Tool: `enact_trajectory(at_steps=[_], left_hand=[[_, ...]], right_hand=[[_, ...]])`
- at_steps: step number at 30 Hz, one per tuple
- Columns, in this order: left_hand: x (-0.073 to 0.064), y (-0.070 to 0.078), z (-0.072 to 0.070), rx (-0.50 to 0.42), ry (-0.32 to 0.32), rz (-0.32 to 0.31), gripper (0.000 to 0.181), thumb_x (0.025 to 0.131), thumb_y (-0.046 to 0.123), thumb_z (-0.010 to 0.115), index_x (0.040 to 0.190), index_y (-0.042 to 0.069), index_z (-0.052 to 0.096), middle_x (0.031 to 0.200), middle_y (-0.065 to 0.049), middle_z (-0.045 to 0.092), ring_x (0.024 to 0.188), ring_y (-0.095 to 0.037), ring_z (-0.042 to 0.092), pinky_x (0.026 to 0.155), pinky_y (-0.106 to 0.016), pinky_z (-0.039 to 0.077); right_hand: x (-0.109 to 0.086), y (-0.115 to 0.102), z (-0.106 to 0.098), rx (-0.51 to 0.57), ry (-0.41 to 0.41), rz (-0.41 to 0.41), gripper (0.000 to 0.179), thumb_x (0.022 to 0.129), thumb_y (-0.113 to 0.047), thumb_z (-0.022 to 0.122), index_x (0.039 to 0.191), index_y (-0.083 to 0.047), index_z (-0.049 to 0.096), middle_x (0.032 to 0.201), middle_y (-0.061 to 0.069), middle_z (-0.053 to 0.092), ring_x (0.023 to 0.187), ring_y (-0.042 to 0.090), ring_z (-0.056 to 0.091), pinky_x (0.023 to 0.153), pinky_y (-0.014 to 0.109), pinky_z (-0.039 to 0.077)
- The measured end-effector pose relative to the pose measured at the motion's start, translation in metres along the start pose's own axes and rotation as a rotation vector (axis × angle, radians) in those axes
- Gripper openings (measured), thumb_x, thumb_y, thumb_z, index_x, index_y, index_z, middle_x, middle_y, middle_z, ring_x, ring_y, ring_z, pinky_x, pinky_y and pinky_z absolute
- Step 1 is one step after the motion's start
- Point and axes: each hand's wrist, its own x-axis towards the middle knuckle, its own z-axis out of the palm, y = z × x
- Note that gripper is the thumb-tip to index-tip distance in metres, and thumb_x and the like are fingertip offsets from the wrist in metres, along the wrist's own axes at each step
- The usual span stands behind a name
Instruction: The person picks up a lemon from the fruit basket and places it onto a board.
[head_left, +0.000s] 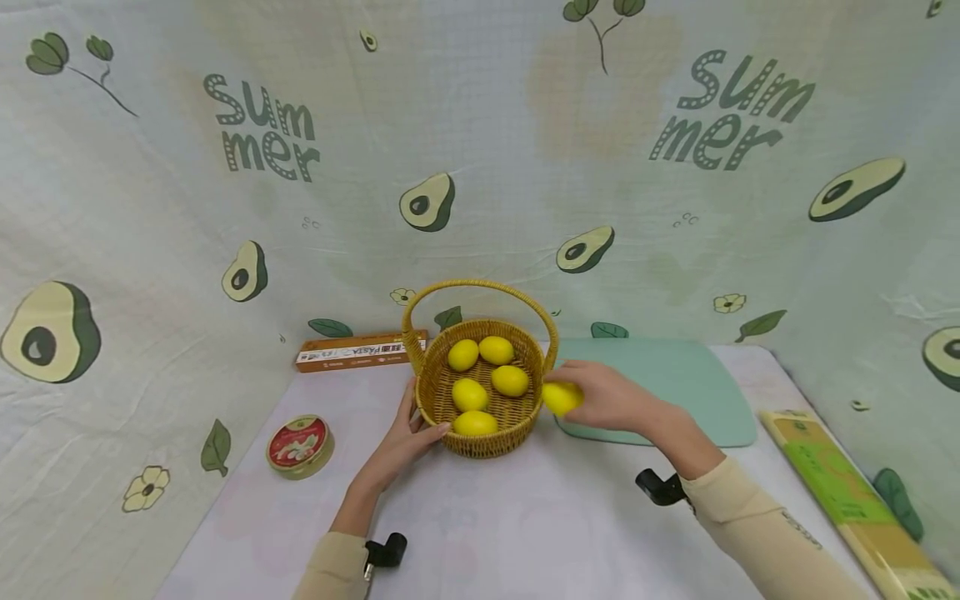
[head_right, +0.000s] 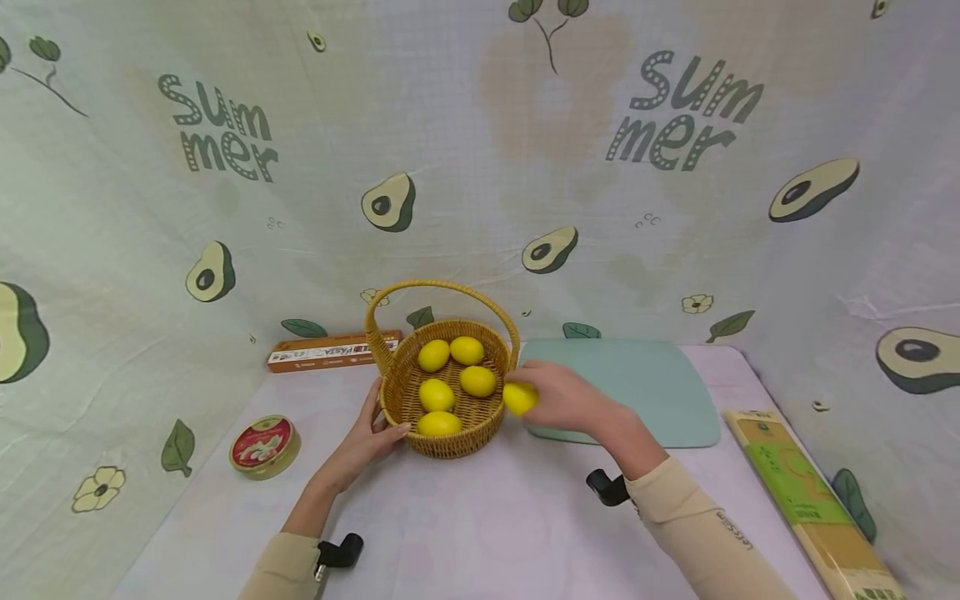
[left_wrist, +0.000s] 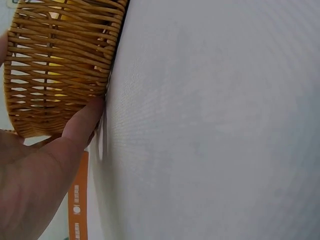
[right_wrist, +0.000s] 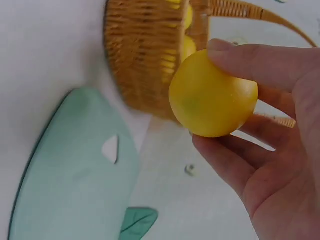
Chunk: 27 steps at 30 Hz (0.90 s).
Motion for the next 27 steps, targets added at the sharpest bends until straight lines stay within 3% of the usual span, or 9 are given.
enact_trajectory(at_steps=[7,16,20,27], left_hand=[[0.0,-0.004,-0.004,0.001,0.006,0.003,0.103,0.092,0.029,0.072,0.152,0.053,-0.009,0.168,0.0,-0.01,0.154,-0.037,0.012,0.116,-0.05,0.037],[0.002,-0.006,-0.005,0.004,0.014,0.001,0.104,0.092,0.03,0.072,0.154,0.049,-0.009,0.168,0.002,-0.01,0.154,-0.038,0.011,0.117,-0.05,0.035],[0.003,-0.007,-0.003,0.001,0.023,0.004,0.104,0.091,0.03,0.072,0.154,0.049,-0.008,0.168,0.002,-0.009,0.154,-0.038,0.012,0.117,-0.05,0.035],[0.004,-0.005,0.001,-0.004,0.028,0.01,0.103,0.091,0.03,0.073,0.153,0.053,-0.007,0.168,0.006,-0.008,0.154,-0.034,0.014,0.117,-0.048,0.036]], right_hand=[[-0.006,0.037,0.008,0.025,0.011,0.071,0.053,0.077,-0.014,0.079,0.129,-0.013,0.065,0.12,0.003,0.067,0.095,0.016,0.057,0.08,0.033,0.05],[-0.002,0.077,0.024,0.065,0.016,0.167,0.06,0.078,-0.012,0.078,0.134,-0.004,0.06,0.133,0.014,0.063,0.11,0.028,0.058,0.095,0.051,0.051],[0.003,0.092,0.03,0.062,0.01,0.182,0.061,0.078,-0.012,0.078,0.135,-0.003,0.059,0.133,0.016,0.062,0.109,0.029,0.058,0.096,0.053,0.051],[0.011,0.117,0.029,0.111,-0.025,0.288,0.063,0.08,-0.018,0.075,0.139,-0.006,0.055,0.136,0.019,0.059,0.108,0.03,0.056,0.093,0.052,0.05]])
